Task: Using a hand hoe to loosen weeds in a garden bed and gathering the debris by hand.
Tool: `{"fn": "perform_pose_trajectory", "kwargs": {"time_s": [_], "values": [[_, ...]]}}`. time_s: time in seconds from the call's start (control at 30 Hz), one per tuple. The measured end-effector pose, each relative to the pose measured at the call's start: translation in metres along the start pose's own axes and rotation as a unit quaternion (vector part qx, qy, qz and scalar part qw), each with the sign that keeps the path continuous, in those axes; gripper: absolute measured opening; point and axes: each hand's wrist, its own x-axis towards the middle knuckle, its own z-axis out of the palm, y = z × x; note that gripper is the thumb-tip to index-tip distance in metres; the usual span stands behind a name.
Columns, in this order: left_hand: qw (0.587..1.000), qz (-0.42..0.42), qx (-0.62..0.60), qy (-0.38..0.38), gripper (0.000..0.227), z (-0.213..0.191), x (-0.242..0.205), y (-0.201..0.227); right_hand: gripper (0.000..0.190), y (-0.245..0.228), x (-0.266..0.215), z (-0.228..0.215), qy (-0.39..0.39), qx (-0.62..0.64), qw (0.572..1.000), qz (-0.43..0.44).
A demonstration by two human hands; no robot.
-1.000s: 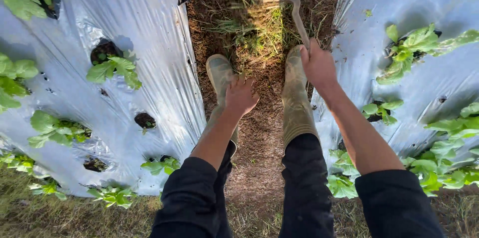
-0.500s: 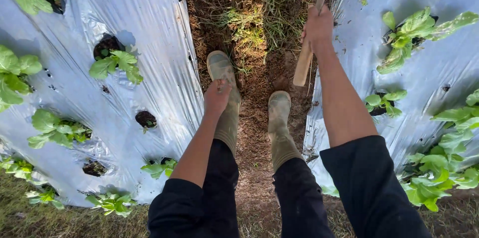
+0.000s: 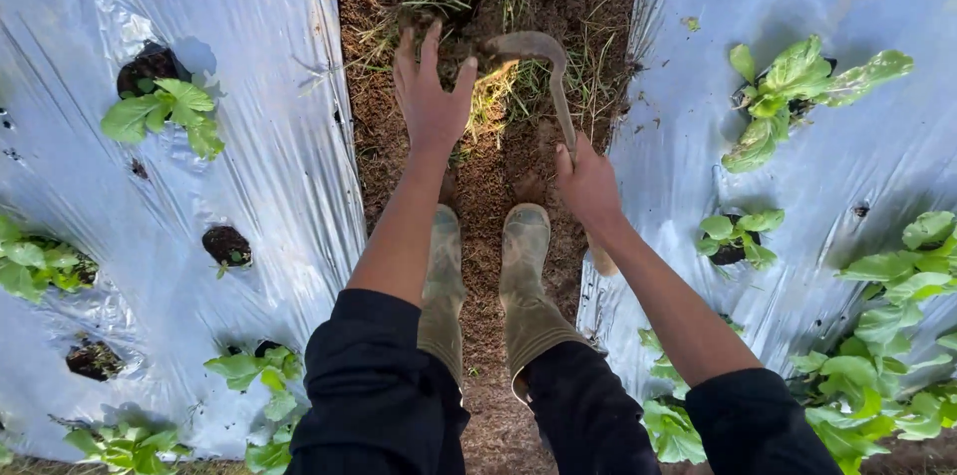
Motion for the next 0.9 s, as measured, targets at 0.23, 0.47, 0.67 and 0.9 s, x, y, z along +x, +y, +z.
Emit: {"fn": "perform_pose_trajectory", "kwargs": {"time_s": [0.23,0.47,0.67,0.9], "values": [[0.982,0.043,0.176,0.058,0.065,0.002,0.109,-0.052,0.030,0.056,0.051,-0.013,0.095,0.068,0.993,-0.001],[0.978,0.124,0.161,0.050,0.081,0.039,0.100,-0.153,0.023,0.038,0.196,-0.008,0.178,0.247,0.952,-0.015],[0.983,0.090,-0.162,0.006,0.067,0.093,0.044,-0.142,0.024,0.038,0.155,0.042,0.117,0.311,0.943,0.010],[0.984,0.118,-0.122,-0.046,0.082,0.080,0.048,-0.139,0.030,0.067,0.115,0.055,0.104,0.232,0.967,-0.028]]}}
